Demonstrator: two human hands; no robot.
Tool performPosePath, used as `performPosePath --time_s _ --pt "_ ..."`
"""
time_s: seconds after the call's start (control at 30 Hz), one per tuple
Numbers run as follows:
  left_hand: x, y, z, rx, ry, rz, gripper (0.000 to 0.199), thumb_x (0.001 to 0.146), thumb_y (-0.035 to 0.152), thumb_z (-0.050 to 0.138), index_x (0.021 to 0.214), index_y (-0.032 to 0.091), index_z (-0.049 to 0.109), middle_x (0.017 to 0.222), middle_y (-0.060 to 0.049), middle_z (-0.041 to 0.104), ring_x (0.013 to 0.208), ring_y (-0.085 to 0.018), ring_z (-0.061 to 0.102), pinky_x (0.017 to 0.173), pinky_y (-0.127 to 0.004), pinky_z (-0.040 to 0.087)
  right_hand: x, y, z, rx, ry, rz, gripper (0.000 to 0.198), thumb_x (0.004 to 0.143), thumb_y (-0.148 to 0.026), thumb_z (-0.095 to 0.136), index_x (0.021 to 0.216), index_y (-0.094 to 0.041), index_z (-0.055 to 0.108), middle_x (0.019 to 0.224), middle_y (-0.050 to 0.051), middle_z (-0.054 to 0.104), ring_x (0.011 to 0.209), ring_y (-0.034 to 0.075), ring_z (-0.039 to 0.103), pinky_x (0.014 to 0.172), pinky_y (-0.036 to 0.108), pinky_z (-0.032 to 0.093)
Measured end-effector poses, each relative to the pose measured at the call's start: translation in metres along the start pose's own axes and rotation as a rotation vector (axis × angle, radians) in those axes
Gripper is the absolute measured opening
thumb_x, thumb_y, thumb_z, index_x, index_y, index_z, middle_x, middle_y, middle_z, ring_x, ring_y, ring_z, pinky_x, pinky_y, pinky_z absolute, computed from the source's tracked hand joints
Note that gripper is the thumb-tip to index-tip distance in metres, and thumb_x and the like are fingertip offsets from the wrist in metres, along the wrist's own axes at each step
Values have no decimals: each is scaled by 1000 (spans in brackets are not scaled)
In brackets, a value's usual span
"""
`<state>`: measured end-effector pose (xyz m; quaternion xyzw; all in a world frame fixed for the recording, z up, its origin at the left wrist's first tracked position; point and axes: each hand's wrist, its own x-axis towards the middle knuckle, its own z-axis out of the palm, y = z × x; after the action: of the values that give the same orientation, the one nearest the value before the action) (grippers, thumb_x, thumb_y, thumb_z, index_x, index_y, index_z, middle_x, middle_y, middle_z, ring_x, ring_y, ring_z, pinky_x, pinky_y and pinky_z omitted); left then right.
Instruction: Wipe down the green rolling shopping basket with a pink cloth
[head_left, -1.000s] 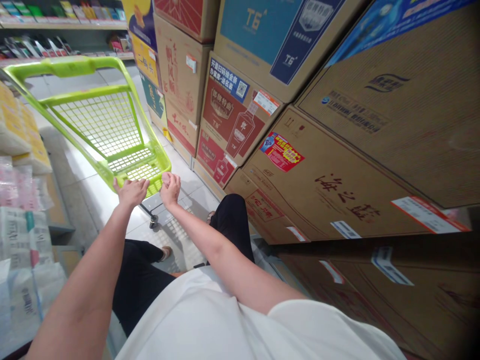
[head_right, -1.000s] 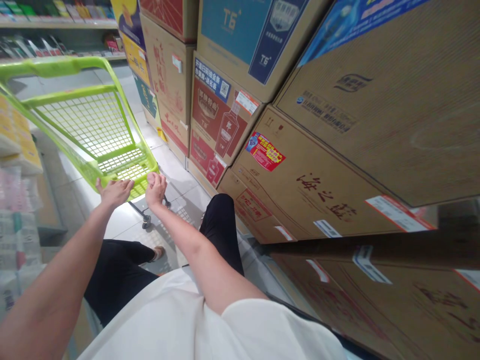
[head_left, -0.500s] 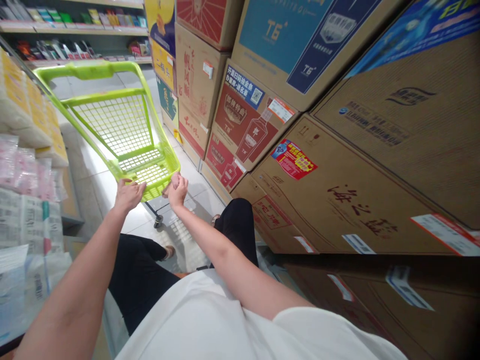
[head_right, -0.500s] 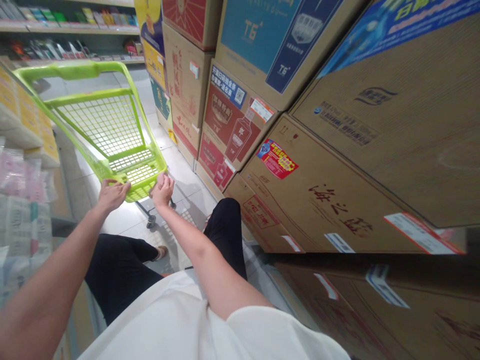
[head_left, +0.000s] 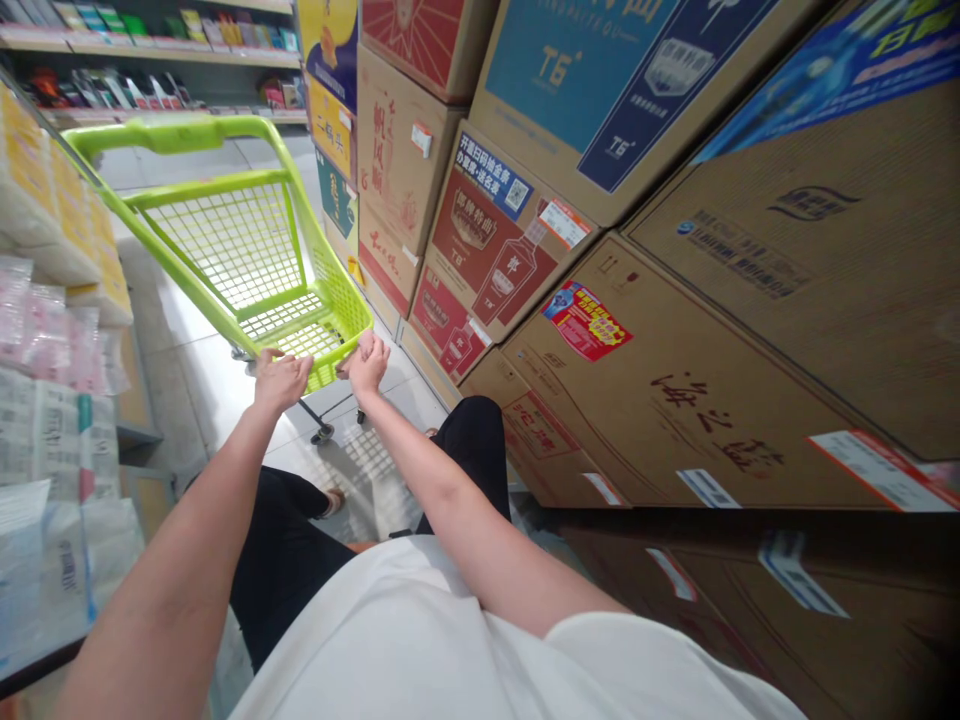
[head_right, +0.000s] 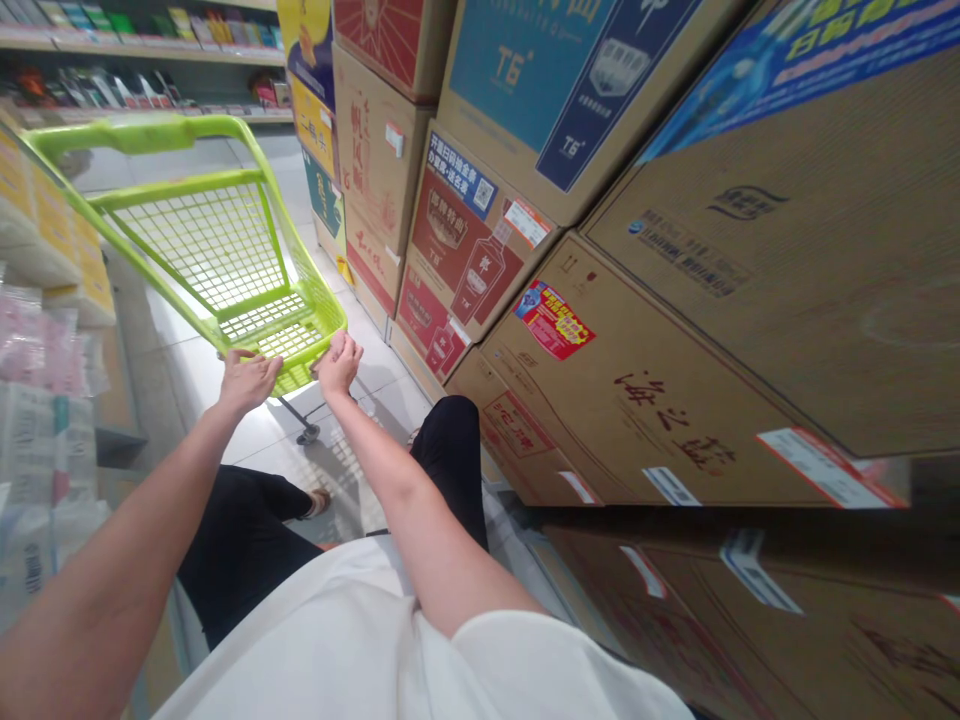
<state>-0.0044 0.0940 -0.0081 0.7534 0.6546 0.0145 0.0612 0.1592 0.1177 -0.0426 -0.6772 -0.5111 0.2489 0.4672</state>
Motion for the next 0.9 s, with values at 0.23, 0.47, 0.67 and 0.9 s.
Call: performPosePath --time_s 0.23,0.47,0.67,0.9 --pt "4 3 5 -25 87 105 52 99 40 20 87 22 67 83 -7 75 100 -25 66 111 -50 30 -67 12 27 98 -304 -167 42 84 -7 53 122 -20 65 119 9 62 114 19 63 103 29 51" --pt "3 4 10 -90 113 35 59 99 47 17 78 23 67 82 -9 73 108 -28 63 108 -51 32 4 11 -12 -23 19 -22 45 83 -5 43 124 -13 62 122 15 61 115 22 61 107 33 48" --pt "8 12 15 -129 137 29 59 98 47 18 79 22 68 85 -10 74 110 -29 62 111 -53 29 23 8 -25 -174 -139 -353 59 82 0 38 135 -15 58 144 13 53 139 21 47 117 39 37" --pt "0 8 17 -88 177 58 56 99 45 20 77 21 65 87 -11 74 112 -29 62 109 -51 34 0 13 -28 -239 -495 -749 52 90 -5 46 138 -21 59 142 8 58 132 21 51 108 37 42"
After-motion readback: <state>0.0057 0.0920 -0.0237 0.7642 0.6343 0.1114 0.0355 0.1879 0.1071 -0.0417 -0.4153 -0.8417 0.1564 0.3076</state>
